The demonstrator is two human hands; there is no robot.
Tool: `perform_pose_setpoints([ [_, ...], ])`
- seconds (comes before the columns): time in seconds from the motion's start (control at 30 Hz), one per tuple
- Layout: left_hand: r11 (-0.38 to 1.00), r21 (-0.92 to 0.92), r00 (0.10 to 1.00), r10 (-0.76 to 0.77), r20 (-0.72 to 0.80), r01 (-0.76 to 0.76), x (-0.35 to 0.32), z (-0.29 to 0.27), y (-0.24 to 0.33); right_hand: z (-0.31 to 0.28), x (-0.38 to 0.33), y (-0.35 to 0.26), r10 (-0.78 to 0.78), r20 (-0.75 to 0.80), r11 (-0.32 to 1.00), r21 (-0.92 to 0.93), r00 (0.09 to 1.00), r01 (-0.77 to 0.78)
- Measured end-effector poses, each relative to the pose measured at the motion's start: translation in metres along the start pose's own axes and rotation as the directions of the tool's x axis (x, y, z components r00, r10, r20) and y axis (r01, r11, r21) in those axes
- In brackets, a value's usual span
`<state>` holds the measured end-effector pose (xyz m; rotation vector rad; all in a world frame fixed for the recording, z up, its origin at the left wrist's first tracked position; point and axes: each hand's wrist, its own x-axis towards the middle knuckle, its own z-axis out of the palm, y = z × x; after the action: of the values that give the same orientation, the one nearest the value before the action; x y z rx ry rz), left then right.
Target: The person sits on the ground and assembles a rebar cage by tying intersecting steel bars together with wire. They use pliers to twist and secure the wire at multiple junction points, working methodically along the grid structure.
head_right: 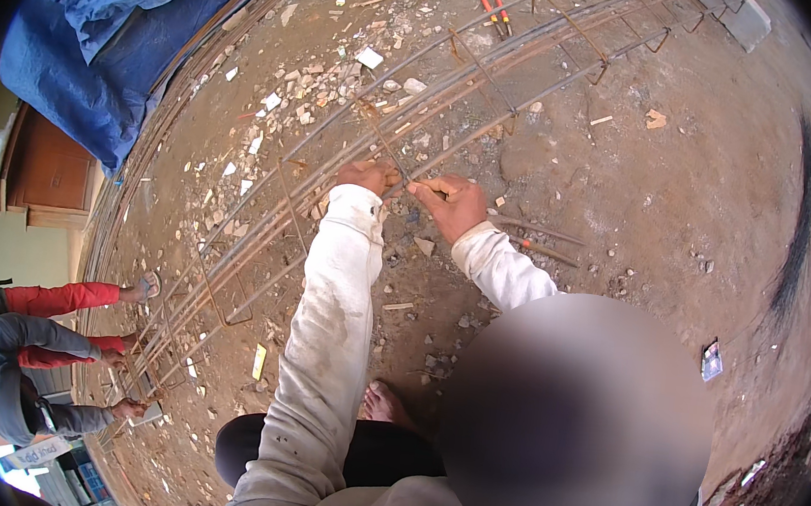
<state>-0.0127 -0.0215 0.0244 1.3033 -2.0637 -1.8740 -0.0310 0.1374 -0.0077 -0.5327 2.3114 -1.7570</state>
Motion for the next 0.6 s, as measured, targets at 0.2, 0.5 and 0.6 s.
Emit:
perform_pose_setpoints([
  [0.2,0.985,-0.088,0.989,-0.147,0.024,0.149,0.019,-0.004,-0.004,0.015,-0.016,-0.006,-0.179,-0.068,0.976,-0.137,0.981,0.169],
  [0.5,0.875,-0.023,0.865,0.474,-0.167,-0.484,-0.036,0.008,-0.03,0.006,-0.021,0.0,-0.079,-0.102,0.986,-0.156,0.992,0.062],
  [0.6,0.684,0.165,0.673,0.729,-0.128,-0.71,-0.059,0.0,-0.032,0.002,-0.023,-0.002,-0.007,-0.072,0.994,-0.109,0.997,-0.001],
])
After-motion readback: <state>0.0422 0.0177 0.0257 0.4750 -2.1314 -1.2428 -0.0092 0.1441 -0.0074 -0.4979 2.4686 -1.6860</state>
